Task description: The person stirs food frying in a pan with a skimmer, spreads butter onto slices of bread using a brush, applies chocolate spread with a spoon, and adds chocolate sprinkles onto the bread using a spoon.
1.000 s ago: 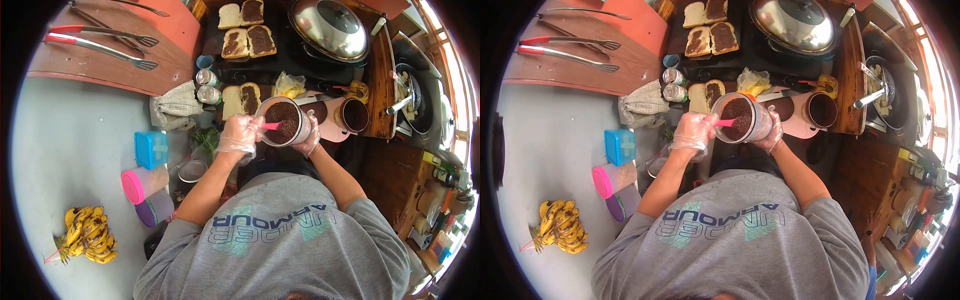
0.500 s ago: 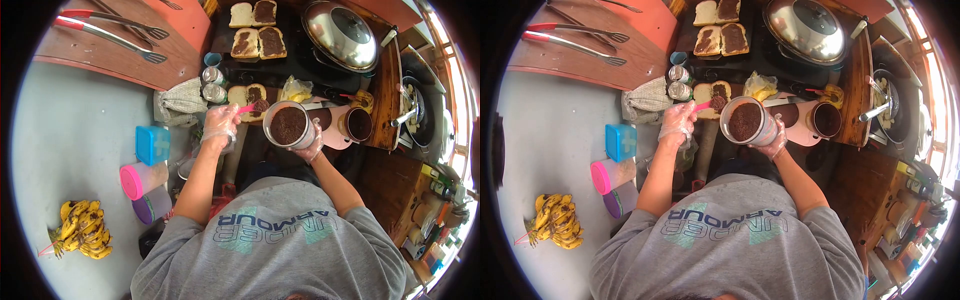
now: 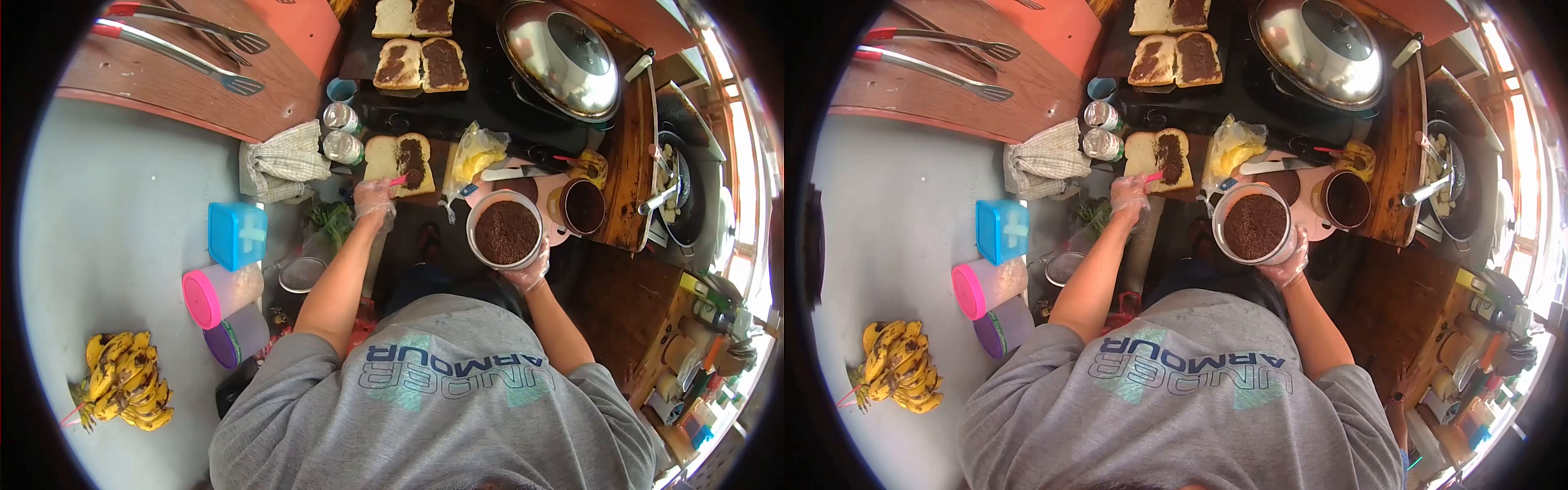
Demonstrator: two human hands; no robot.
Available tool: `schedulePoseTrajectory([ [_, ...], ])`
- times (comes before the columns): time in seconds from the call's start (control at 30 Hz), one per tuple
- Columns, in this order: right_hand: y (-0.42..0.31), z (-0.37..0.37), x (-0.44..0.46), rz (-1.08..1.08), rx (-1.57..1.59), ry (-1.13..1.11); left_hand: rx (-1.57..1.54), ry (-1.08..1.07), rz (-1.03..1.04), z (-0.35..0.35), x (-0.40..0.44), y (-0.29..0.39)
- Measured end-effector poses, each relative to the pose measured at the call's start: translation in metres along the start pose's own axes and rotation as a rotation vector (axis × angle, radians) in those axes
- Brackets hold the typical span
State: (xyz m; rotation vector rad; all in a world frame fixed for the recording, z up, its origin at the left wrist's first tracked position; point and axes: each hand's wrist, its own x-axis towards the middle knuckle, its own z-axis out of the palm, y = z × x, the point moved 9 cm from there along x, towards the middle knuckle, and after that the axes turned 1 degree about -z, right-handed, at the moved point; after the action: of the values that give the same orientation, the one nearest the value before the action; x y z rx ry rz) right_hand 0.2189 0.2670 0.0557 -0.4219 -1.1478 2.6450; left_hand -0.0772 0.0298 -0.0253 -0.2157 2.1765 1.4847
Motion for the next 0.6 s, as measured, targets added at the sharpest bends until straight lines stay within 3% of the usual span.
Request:
schedulePoseTrajectory([
  [0.03, 0.016, -0.013, -0.003, 0.145, 0.445, 0.109, 0.0, 0.0, -0.001, 0.002, 0.0, -0.002],
  [0.1, 0.037, -0.025, -0.014, 0.311, 0.794, 0.363, -0.034, 0.048, 0.056, 0.002, -0.001, 0.001],
  [0.6, 0.022, -0.019, -0.027, 0.224, 0.761, 0.359, 0.043, 0.161, 0.244, 0.0, 0.043, 0.034],
])
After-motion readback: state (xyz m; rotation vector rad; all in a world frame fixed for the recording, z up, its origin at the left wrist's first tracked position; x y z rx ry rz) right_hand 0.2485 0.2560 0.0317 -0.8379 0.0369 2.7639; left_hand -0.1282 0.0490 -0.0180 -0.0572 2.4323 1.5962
